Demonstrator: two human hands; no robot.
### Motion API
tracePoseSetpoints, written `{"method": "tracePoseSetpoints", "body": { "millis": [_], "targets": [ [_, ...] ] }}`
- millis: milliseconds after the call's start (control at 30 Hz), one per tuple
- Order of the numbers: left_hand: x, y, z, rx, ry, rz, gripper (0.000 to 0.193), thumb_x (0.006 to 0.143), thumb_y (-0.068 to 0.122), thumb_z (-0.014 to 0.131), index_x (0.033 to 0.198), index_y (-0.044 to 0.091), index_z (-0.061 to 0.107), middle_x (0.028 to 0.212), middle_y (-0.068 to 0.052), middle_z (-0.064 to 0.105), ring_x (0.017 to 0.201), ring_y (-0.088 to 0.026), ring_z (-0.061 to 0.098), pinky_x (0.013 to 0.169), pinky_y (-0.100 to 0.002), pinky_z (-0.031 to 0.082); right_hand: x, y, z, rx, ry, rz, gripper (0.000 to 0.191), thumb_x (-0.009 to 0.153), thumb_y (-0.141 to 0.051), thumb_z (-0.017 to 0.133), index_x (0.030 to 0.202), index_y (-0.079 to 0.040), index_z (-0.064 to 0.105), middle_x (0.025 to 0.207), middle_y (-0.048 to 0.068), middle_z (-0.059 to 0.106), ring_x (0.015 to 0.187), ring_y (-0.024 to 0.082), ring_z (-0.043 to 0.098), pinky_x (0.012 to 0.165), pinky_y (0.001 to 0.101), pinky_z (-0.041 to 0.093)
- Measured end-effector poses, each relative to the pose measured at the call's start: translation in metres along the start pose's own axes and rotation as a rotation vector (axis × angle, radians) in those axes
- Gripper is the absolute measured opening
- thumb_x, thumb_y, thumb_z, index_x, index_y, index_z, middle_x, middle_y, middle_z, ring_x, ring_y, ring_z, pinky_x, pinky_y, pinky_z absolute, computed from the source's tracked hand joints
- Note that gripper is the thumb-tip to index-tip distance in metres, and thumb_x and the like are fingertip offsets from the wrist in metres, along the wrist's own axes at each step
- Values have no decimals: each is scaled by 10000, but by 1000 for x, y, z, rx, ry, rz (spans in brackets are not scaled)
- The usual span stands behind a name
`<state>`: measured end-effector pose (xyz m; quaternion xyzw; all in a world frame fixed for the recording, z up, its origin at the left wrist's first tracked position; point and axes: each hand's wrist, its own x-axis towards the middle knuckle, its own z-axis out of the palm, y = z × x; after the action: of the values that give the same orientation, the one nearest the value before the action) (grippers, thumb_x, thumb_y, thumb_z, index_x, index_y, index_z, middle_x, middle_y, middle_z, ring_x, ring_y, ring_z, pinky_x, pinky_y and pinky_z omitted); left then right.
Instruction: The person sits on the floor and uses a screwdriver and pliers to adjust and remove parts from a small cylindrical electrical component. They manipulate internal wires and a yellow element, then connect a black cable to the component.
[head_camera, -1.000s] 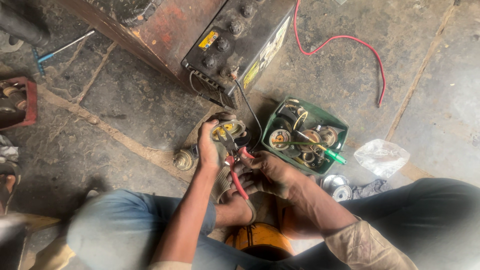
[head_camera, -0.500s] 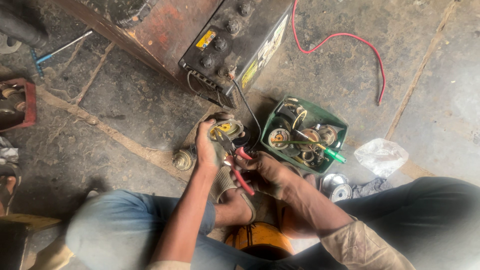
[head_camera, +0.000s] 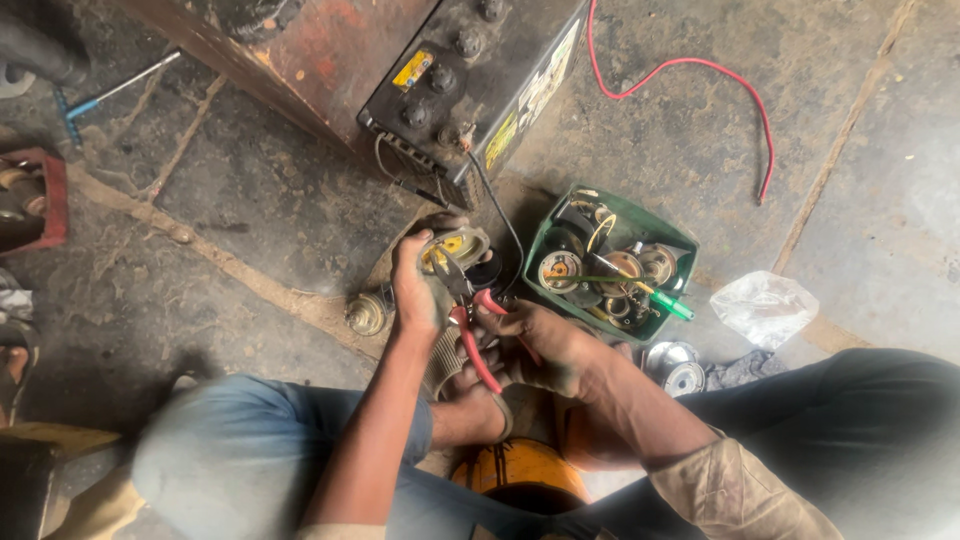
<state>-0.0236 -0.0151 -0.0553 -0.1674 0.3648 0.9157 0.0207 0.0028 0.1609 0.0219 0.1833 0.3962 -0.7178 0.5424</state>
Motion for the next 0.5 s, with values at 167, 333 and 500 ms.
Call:
{"method": "tracePoseSetpoints", "body": {
  "millis": [167,333,500],
  "targets": [
    [-3,7,2,36,-91,79,440,991,300,430,1142,-38,667,1081,-208,706,982,-349,708,889,-497,605,7,8,-1,111,-84,2,307,1020,-312,566,1243,-115,640,924,105,686,732,201,670,544,302,505],
    [-9,11,9,67,-48,77,436,986,301,424,1141,-28,663,1078,-192,706,990,-332,707,893,-493,608,11,15,-6,252,-127,68,246,1010,-324,582,1153,-130,630,894,70,630,647,132,535,512,248,366],
    [-7,11,11,32,-55,64,456,983,311,415,1137,-37,666,1058,-226,715,982,-344,712,898,-493,604,14,23,-8,301,-241,56,246,1029,-392,592,1064,-149,607,835,12,539,601,81,423,462,209,264]
  ]
}}
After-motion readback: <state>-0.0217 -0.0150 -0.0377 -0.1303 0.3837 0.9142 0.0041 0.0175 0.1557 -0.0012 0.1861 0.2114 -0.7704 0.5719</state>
